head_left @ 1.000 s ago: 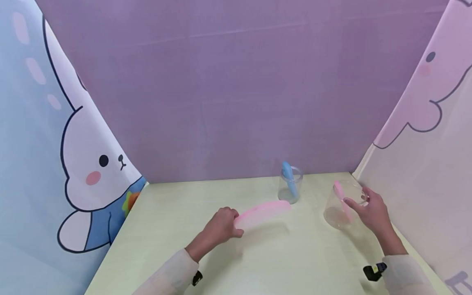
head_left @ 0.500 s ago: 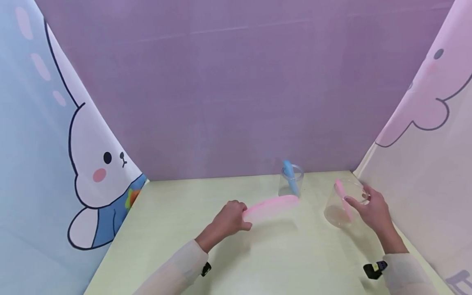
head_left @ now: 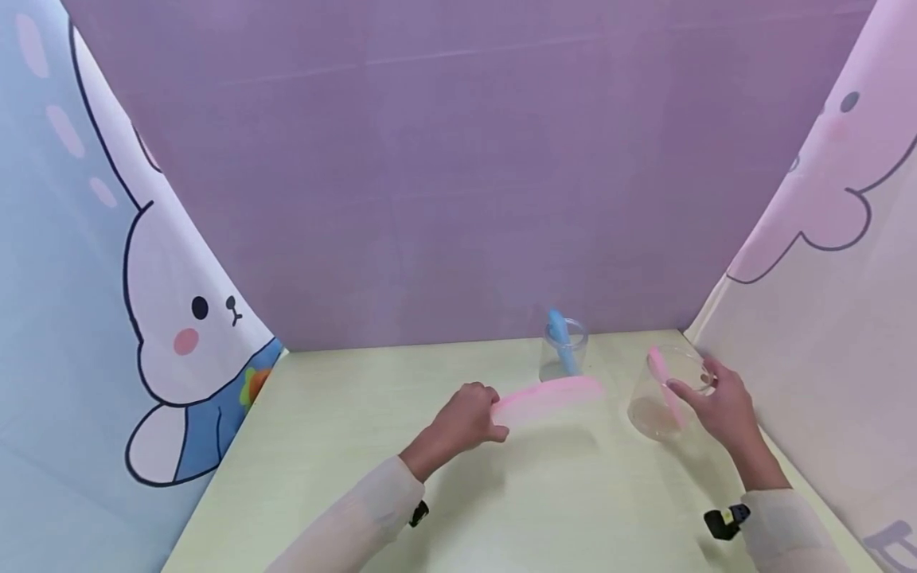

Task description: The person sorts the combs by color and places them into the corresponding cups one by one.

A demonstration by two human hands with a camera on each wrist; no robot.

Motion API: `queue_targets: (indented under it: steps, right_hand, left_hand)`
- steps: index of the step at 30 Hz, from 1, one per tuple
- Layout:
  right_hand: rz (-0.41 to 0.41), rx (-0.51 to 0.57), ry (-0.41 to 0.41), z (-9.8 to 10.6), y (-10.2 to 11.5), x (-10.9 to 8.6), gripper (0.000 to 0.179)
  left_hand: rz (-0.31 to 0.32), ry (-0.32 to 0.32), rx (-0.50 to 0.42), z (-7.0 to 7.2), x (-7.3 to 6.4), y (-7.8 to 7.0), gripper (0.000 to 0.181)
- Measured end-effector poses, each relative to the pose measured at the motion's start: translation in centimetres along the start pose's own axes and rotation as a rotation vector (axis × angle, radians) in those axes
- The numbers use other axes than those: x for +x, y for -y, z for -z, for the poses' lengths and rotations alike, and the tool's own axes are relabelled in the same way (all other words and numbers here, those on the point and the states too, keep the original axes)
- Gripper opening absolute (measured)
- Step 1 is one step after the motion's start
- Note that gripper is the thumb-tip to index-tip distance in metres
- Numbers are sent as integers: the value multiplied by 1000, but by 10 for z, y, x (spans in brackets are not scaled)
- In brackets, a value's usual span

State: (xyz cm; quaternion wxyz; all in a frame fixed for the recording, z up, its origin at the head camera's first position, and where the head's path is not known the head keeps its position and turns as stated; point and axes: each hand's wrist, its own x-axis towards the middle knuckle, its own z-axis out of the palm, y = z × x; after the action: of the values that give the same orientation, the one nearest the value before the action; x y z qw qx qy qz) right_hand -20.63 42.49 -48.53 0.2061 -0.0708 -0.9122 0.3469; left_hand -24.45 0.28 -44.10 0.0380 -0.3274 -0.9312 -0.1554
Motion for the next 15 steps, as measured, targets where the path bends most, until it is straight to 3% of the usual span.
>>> queue_targets:
  steps: [9,15]
  right_hand:
    - [1,-1,3,1,1,-2,82]
    - [-2,-3,4,3,1,-3,84]
  left_hand:
    - [38,28,9,-6,15,-15,27]
    - [0,13,6,-9,30,-24,22]
